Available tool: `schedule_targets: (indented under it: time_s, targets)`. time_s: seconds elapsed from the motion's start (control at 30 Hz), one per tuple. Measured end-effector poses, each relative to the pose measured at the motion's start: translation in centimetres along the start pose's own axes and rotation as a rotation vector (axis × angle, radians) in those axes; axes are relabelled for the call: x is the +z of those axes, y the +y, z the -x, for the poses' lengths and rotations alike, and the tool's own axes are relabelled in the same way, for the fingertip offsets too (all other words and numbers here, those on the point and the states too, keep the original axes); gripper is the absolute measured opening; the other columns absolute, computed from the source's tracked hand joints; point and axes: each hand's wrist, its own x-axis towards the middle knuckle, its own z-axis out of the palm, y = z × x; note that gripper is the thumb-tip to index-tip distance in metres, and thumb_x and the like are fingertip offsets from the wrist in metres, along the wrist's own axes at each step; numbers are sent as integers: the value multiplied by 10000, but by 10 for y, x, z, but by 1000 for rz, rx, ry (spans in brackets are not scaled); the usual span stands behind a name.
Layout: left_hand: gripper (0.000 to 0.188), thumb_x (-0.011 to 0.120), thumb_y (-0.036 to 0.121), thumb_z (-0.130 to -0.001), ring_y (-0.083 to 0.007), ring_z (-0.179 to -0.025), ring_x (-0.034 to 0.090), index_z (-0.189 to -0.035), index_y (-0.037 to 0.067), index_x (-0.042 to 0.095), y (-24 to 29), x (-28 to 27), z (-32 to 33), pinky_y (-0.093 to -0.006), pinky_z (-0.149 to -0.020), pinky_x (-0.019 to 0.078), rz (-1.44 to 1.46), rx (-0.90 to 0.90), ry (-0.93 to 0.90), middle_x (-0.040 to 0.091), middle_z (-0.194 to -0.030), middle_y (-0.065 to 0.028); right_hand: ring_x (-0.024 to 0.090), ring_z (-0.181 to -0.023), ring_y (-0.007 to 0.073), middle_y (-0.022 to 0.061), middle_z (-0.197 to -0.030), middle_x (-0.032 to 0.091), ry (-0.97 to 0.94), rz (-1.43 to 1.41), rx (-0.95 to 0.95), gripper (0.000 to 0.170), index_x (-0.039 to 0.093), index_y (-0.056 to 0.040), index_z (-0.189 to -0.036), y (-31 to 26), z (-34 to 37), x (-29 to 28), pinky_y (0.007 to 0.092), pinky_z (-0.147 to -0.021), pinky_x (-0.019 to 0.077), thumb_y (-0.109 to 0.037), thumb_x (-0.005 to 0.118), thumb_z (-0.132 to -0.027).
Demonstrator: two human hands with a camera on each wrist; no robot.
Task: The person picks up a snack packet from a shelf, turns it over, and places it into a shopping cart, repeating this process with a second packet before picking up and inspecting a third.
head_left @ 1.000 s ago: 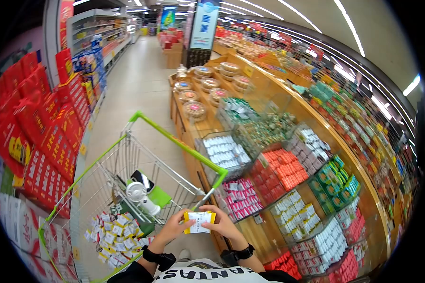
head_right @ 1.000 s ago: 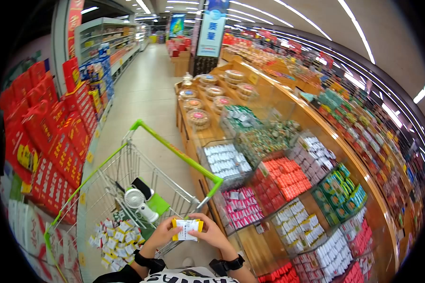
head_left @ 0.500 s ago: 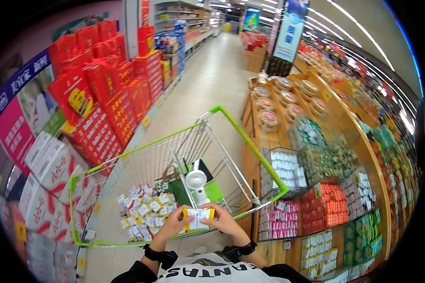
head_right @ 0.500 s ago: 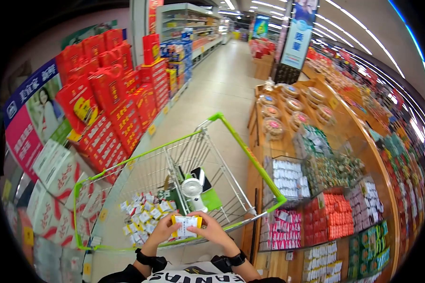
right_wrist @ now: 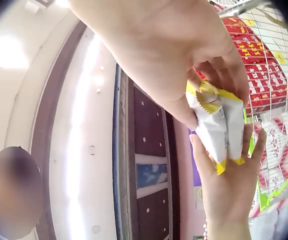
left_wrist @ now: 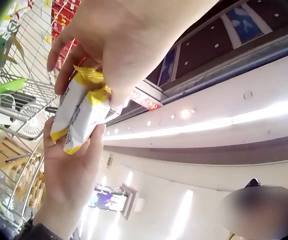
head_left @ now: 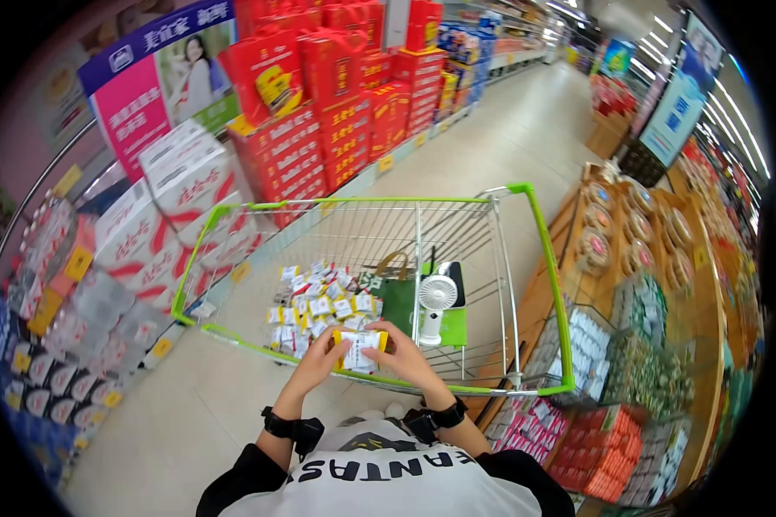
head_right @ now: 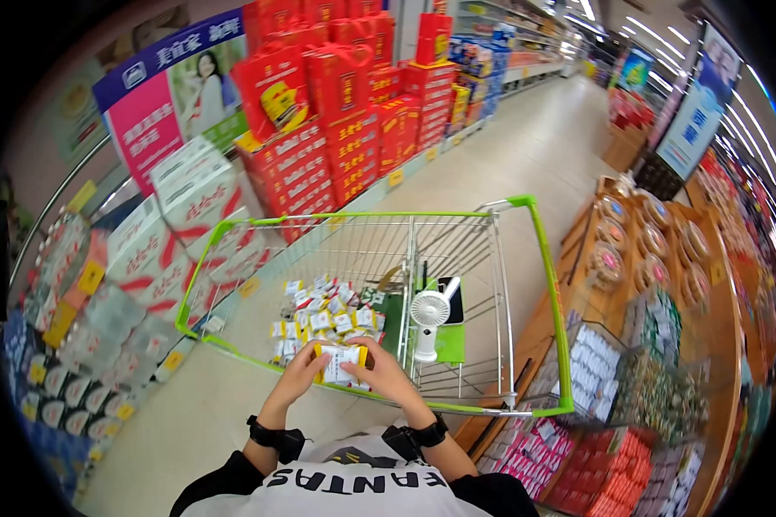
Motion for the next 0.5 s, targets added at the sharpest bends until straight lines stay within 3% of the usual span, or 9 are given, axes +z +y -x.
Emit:
schedule_targets:
  time_s: [0.17,0.33,0.43,0.5]
  targets:
    - [281,481,255,-855,-69,-715,416,-1009,21,481,-37,-16,14,-197,-608,343,-18,-181,90,480,-788,-5,495,-655,93,64,-778,539,-103,-87,42,443,406,-33,-1095,34,-23,11,227,-537,403,-169,642,-746]
    - [356,466,305,-854,-92,-754,515,-1030,-4,472,-55,-19,24,-225,-635,426,155,-348,194,532,-855,-45,527,-716,126,100,-800,555,-137,-102,164,496,372,-27,-1129,42,-30,18,238,-581,424,-170,647,-741]
    - [287,485,289,-848,-82,-697,488,-925,13,489,-50,-18,25,-229,-583,424,152,-355,240,507,-767,-24,526,-712,120,88,-791,553,-122,-73,224,511,362,-28,-1139,35,-33,22,233,-599,426,-167,647,-739]
    - [304,493,291,-841,-84,-699,489,-963,14,495,-50,-22,26,-226,-588,422,99,-334,266,512,-777,-28,516,-671,111,83,-778,551,-110,-83,248,532,350,-28,-1146,36,-35,25,223,-575,421,-169,653,-732]
